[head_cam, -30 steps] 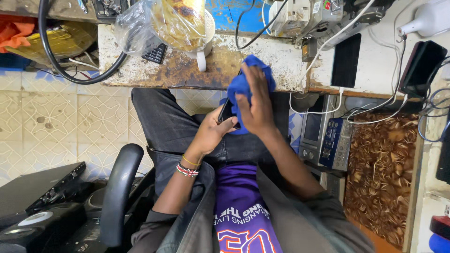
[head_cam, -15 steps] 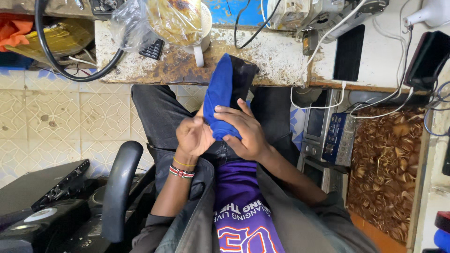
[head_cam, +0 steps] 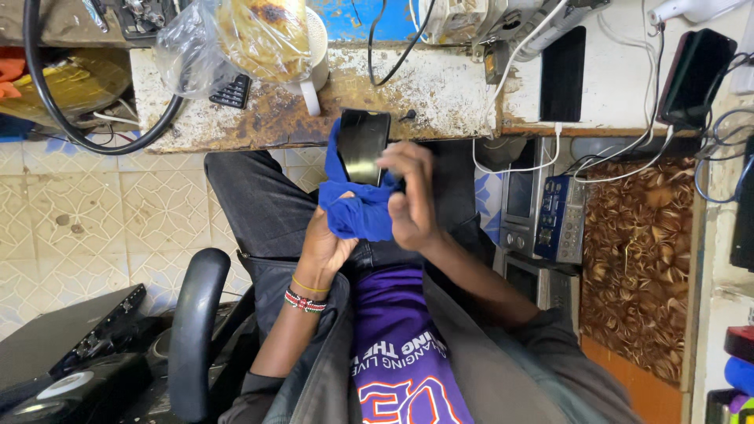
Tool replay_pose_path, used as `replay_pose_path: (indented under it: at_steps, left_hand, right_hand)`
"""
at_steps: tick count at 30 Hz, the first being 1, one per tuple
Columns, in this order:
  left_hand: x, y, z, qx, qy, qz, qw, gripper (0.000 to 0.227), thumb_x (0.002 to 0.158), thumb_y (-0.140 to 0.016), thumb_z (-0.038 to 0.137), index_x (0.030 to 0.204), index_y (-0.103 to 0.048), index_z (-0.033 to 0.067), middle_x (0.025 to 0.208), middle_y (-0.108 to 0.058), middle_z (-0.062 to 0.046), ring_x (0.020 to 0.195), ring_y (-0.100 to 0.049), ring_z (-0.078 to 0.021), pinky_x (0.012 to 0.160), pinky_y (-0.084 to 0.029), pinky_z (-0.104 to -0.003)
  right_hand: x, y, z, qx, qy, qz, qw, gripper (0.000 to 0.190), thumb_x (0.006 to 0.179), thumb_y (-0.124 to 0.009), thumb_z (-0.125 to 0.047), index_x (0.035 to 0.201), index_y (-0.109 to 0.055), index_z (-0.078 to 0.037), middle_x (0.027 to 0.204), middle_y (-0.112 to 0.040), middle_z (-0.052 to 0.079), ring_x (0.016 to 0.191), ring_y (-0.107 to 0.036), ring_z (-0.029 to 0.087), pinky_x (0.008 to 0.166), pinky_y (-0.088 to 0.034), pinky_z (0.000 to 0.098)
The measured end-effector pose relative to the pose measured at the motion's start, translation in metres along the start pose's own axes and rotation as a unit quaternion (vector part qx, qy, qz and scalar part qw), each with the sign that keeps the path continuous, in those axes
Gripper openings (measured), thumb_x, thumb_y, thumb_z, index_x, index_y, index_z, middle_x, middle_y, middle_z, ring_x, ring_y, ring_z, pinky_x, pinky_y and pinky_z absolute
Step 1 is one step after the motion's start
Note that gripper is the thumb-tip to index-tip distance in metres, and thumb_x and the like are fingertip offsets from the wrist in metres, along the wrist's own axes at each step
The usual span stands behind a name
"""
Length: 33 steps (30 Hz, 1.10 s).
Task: The person sits with legs crossed and cleans a black power bank and a smartphone with a blue cloth. They wipe the devices thoroughly, then clean the cluttered workbench surface, moving a phone and a plastic-wrapped item aside to wipe the area.
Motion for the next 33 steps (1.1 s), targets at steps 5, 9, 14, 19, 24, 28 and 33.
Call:
replay_pose_path:
  at_steps: [5,9,14,19,24,28,33]
  left_hand:
    - [-0.002,0.020,-0.008,-0.001,0.008,0.017,1.000,0.023,0.093,-0.076,0.020,0.107,-0.067,0.0045,0.092,-0.072,-0.013,0.079,-0.070,-0.0199,0.063,-0.053,-0.024]
    - [-0.002,0.034,-0.012,-0.001,0.014,0.030,0.999,0.022,0.093,-0.074,0.018,0.109,-0.067,0.0037,0.097,-0.072,-0.014,0.086,-0.070,-0.0220,0.073,-0.053,-0.030]
    - [0.000,0.054,-0.016,-0.003,0.019,0.047,0.999,0.022,0.094,-0.072,0.015,0.111,-0.067,0.0029,0.102,-0.072,-0.014,0.092,-0.070,-0.0241,0.083,-0.054,-0.035]
    - [-0.001,0.074,-0.019,-0.002,0.022,0.070,0.997,0.022,0.095,-0.069,0.012,0.114,-0.066,0.0018,0.108,-0.072,-0.016,0.101,-0.070,-0.0268,0.097,-0.055,-0.043]
    - [0.000,0.089,-0.022,0.000,0.030,0.093,0.995,0.024,0.095,-0.068,0.011,0.117,-0.066,0.0020,0.113,-0.072,-0.016,0.106,-0.070,-0.0290,0.103,-0.056,-0.048]
    - [0.000,0.085,-0.020,0.002,0.024,0.076,0.997,0.024,0.096,-0.068,0.011,0.118,-0.065,0.0027,0.113,-0.072,-0.014,0.106,-0.070,-0.0276,0.102,-0.056,-0.048]
    - [-0.001,0.085,-0.020,0.009,0.026,0.093,0.995,0.020,0.094,-0.069,0.011,0.114,-0.067,0.0041,0.107,-0.073,-0.013,0.101,-0.071,-0.0268,0.098,-0.057,-0.047]
  right_hand:
    - [0.003,0.025,0.089,-0.233,-0.048,0.022,0.971,0.025,0.111,-0.051,-0.016,0.133,-0.058,-0.009,0.122,-0.048,0.006,0.122,-0.051,0.031,0.107,-0.039,0.0435]
    - [0.003,0.026,0.128,-0.340,-0.062,-0.036,0.938,0.030,0.107,-0.060,-0.017,0.136,-0.065,-0.013,0.127,-0.052,0.009,0.114,-0.051,0.032,0.097,-0.047,0.0463]
    - [0.014,0.033,0.147,-0.297,-0.065,-0.017,0.952,0.016,0.104,-0.064,-0.023,0.115,-0.075,-0.019,0.111,-0.056,0.003,0.099,-0.056,0.030,0.082,-0.054,0.0417]
    - [0.029,0.047,0.164,-0.304,-0.106,0.003,0.947,0.011,0.103,-0.065,-0.020,0.100,-0.055,-0.016,0.091,-0.047,0.003,0.080,-0.064,0.033,0.063,-0.057,0.0450]
    - [0.037,0.054,0.172,-0.323,-0.128,0.016,0.938,0.011,0.094,-0.064,-0.007,0.092,-0.053,-0.010,0.093,-0.051,0.009,0.073,-0.054,0.033,0.058,-0.042,0.0494]
    - [0.038,0.063,0.166,-0.296,-0.162,0.053,0.940,0.017,0.100,-0.065,-0.010,0.091,-0.051,-0.011,0.082,-0.051,0.004,0.075,-0.051,0.025,0.061,-0.041,0.0424]
    - [0.043,0.076,0.166,-0.338,-0.106,0.117,0.928,0.005,0.100,-0.059,-0.005,0.098,-0.056,-0.009,0.092,-0.052,0.010,0.075,-0.053,0.028,0.065,-0.042,0.0442]
Point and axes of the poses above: each hand's wrist, its own x-axis towards the middle knuckle, its own y-axis out of the back of the hand, z = x × y, the point moved 7 cm from there along x, towards the middle knuckle
